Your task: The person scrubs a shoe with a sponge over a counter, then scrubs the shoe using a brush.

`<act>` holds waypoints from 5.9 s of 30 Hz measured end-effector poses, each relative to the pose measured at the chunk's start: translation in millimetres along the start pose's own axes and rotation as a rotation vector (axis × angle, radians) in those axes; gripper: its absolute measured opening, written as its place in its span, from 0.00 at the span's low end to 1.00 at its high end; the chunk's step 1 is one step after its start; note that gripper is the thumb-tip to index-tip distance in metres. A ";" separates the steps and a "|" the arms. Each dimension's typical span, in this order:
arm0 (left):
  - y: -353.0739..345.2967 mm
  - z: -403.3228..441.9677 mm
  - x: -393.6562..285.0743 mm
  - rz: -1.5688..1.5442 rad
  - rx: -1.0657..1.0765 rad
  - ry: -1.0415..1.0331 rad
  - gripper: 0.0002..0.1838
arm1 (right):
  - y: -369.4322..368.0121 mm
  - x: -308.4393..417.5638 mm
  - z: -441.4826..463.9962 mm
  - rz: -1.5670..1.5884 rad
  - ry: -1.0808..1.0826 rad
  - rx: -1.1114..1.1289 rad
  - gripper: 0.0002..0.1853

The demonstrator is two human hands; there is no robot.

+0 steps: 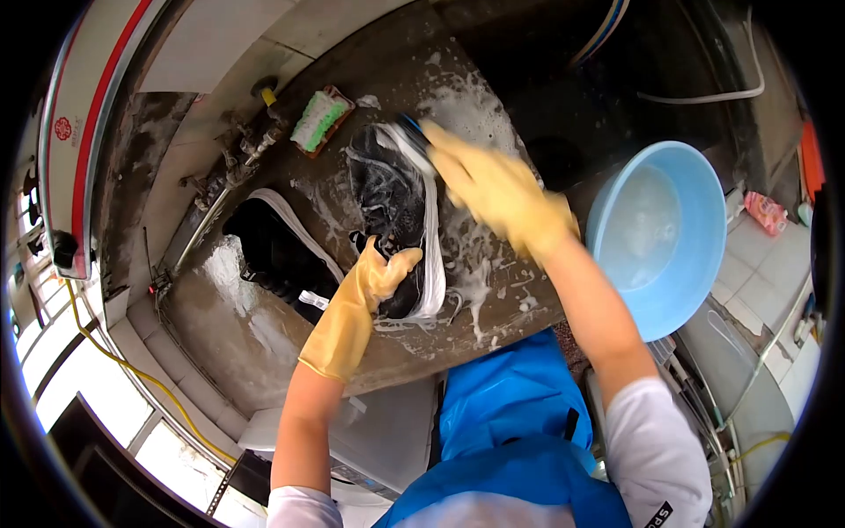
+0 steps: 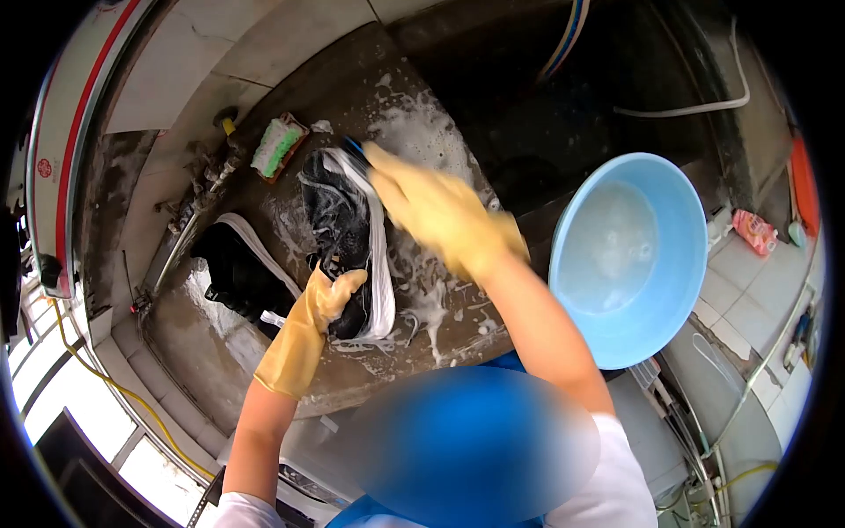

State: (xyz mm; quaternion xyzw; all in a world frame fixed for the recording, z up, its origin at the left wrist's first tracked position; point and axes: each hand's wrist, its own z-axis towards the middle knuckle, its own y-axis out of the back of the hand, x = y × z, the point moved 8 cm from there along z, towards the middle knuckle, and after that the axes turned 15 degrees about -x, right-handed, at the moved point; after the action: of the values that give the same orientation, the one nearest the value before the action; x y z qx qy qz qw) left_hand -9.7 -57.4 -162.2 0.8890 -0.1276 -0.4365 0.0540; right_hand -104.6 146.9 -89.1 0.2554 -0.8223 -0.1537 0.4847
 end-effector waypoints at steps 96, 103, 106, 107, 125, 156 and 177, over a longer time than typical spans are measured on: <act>-0.5 12.9 -14.5 0.412 -0.252 -0.381 0.30 | -102.1 -84.8 -171.7 0.120 0.113 -0.586 0.32; -26.8 -5.1 -33.8 0.277 -0.499 0.004 0.38 | -159.6 -135.1 -251.4 0.604 0.021 -0.576 0.39; -40.4 12.8 -18.5 -0.407 -0.395 0.244 0.27 | -111.4 -143.2 -223.7 1.044 -0.162 -0.458 0.34; -35.2 23.1 -17.2 -0.420 -0.287 0.252 0.29 | -105.6 -153.0 -216.6 0.925 0.036 -0.632 0.33; -108.0 -2.4 -86.5 1.219 0.133 -0.757 0.11 | -90.0 -86.0 -154.6 -1.392 0.482 -0.107 0.39; -82.7 34.1 -80.0 0.267 -0.318 0.084 0.42 | -97.3 -114.1 -177.0 0.306 -0.072 -0.494 0.31; -73.3 54.7 -84.7 -0.061 -0.278 0.205 0.37 | -98.5 -112.5 -154.9 0.271 -0.099 -0.323 0.33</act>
State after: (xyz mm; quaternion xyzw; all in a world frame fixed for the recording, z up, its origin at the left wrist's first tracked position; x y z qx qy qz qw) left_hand -89.4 37.1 -146.3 0.9163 -0.0330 -0.3583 0.1757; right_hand 102.7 129.2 -144.4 0.0536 -0.8366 -0.2294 0.4947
